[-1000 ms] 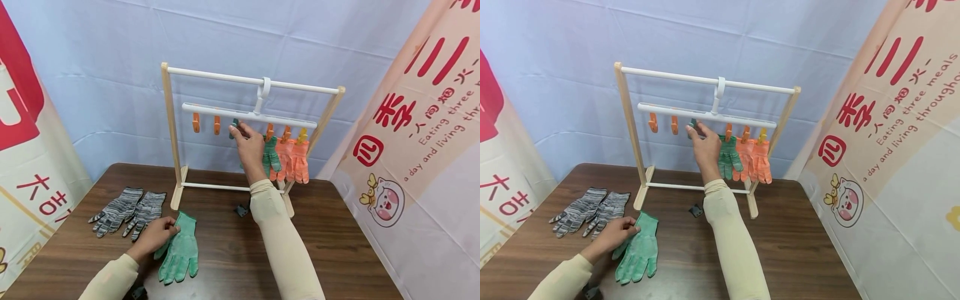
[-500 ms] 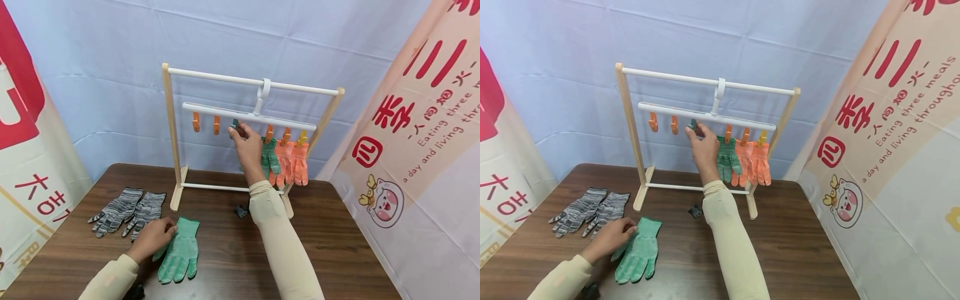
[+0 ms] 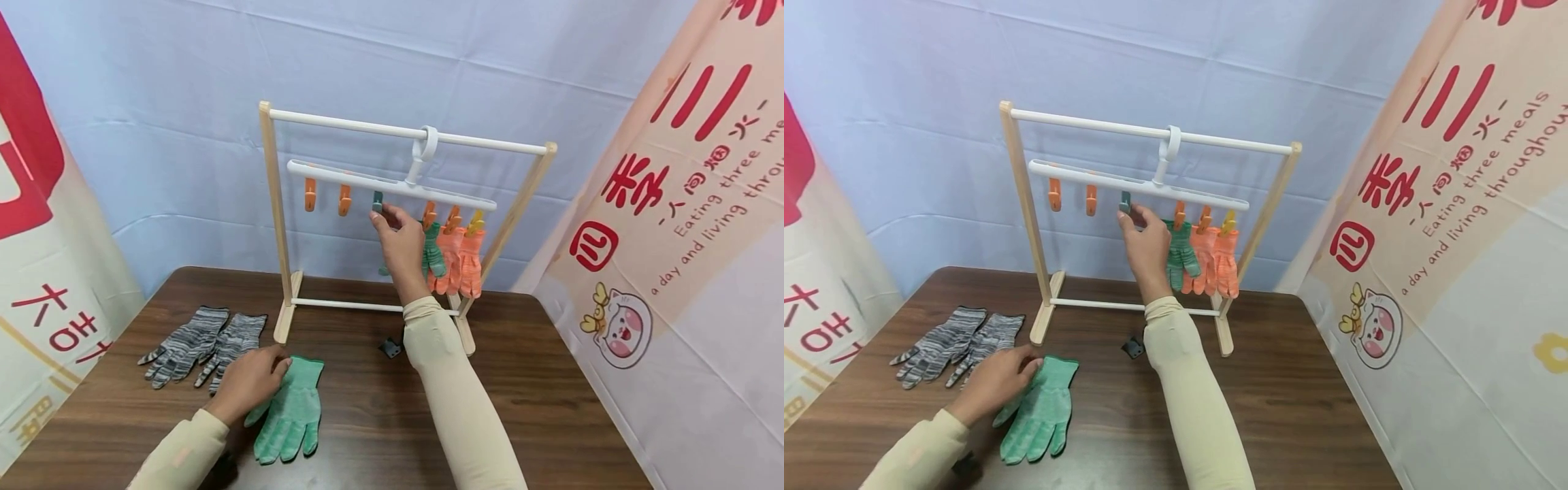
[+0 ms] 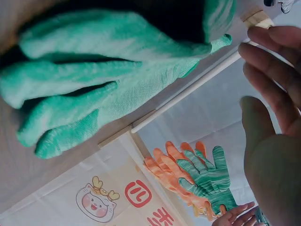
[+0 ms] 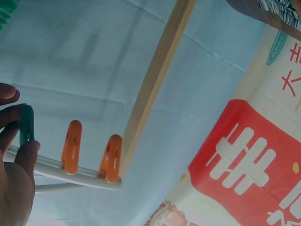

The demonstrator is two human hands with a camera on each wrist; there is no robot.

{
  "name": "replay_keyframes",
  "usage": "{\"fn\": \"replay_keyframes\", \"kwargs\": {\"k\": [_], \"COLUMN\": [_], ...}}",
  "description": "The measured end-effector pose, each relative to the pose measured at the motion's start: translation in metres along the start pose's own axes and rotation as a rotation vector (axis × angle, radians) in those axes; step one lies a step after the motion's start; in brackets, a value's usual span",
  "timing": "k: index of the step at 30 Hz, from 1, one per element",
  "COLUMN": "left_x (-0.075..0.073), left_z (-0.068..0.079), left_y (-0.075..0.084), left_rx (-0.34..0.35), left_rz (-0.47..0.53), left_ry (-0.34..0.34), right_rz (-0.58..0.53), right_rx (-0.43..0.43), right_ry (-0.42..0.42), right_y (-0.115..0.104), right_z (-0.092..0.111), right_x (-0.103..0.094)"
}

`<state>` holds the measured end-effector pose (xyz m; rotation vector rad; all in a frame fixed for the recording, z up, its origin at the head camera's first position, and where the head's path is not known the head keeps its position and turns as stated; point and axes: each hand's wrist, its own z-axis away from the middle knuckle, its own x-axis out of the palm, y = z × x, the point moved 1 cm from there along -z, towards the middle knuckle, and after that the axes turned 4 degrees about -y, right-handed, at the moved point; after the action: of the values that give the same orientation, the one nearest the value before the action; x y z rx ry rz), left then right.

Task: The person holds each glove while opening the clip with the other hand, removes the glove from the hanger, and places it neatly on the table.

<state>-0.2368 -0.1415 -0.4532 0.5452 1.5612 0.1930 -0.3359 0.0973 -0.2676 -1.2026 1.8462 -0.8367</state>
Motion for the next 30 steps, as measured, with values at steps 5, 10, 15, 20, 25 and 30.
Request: {"fn": "replay_keyframes", "kwargs": {"k": [5,10,15,20,25,30], "left_x": [0.000,0.002,0.004,0.006,0.001,-0.008], "left_z": [-0.004,-0.011,-0.025,-0.036,-0.048,-0.062], "left_y": [0.010,0.023,0.037,0.048,0.061,0.075], "left_rx": [0.052,0.086,0.128,0.156,0.184,0.221], "left_rz": [0.029,0.088,0.129,0.197,0.218,0.216], "left_ry": [0.043,0.032,0.035,0.023,0.010,0.023], "right_rz": [0.017,0.007,-0.016,-0.027,-0.050,-0.047], "right_rx": [-0.011,-0.003,-0.032,-0.027,-0.019,-0.027], "right_ry": [0.012,0.047,0.106,0.129,0.134,0.169], "right_y": [0.000,-0.001,-0.001,0.000,0.002,0.004], "right_z": [0.003,0.007,0.008,0.010,0.013,0.015], "right_x": [-0.002,-0.007,-0.015,-0.025,-0.035,-0.046]}}
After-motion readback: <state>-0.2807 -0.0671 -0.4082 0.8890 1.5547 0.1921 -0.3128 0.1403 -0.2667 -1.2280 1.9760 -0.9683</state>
